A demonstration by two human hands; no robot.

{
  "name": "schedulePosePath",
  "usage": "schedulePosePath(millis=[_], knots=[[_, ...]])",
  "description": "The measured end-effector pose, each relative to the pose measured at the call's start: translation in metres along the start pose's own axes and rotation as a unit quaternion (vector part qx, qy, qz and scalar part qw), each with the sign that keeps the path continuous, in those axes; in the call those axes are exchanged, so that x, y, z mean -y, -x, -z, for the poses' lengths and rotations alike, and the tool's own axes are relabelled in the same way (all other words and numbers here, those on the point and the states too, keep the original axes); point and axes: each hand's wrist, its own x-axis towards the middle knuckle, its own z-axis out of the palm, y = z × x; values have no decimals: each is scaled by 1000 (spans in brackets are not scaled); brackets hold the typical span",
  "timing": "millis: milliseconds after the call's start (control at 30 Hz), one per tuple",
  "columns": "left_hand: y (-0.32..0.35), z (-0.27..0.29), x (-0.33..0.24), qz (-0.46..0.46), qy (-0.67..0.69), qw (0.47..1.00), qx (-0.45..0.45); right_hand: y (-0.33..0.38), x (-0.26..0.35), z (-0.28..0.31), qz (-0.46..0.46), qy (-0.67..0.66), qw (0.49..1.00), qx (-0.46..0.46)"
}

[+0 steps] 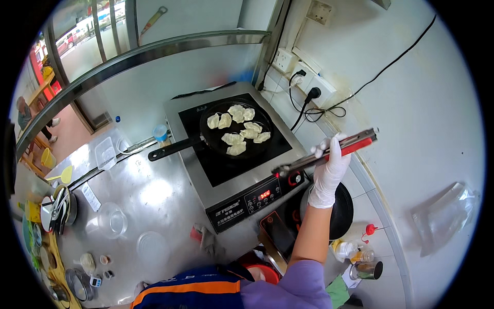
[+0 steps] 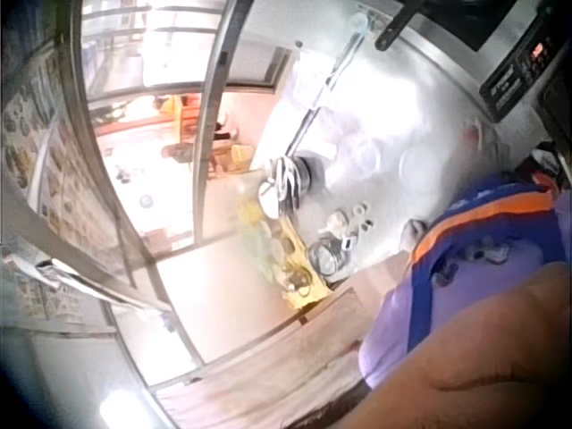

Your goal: The person places several dumplings in a pan on a stove and uses tongs to turn them over while they cook. The person then pulls leaves from a head of lettuce by hand.

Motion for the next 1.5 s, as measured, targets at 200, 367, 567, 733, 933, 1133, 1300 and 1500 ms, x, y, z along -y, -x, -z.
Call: schedulePosePath(millis=[200,367,567,733,933,1133,1300,1500], knots=[[0,20,-15,-24,15,999,-38,-2,-16,-46,52,-91,994,12],[0,22,-25,-37,43,994,-93,-8,-70,-86,129,40,979,153],[3,28,-33,-26,40,993,-108,8,-109,-120,96,89,969,208],[-1,31,-34,-35,73,991,-102,-1,-133,-136,81,100,968,215],[-3,35,-34,-37,87,991,-95,-18,-138,-148,144,114,963,195],[-3,34,-32,-35,90,990,-99,-33,-125,-144,158,217,955,124],[-8,38,-35,-42,101,988,-106,-42,-127,-135,173,198,957,125],[-5,36,-34,-28,93,991,-94,-39,-123,-139,163,326,912,186]])
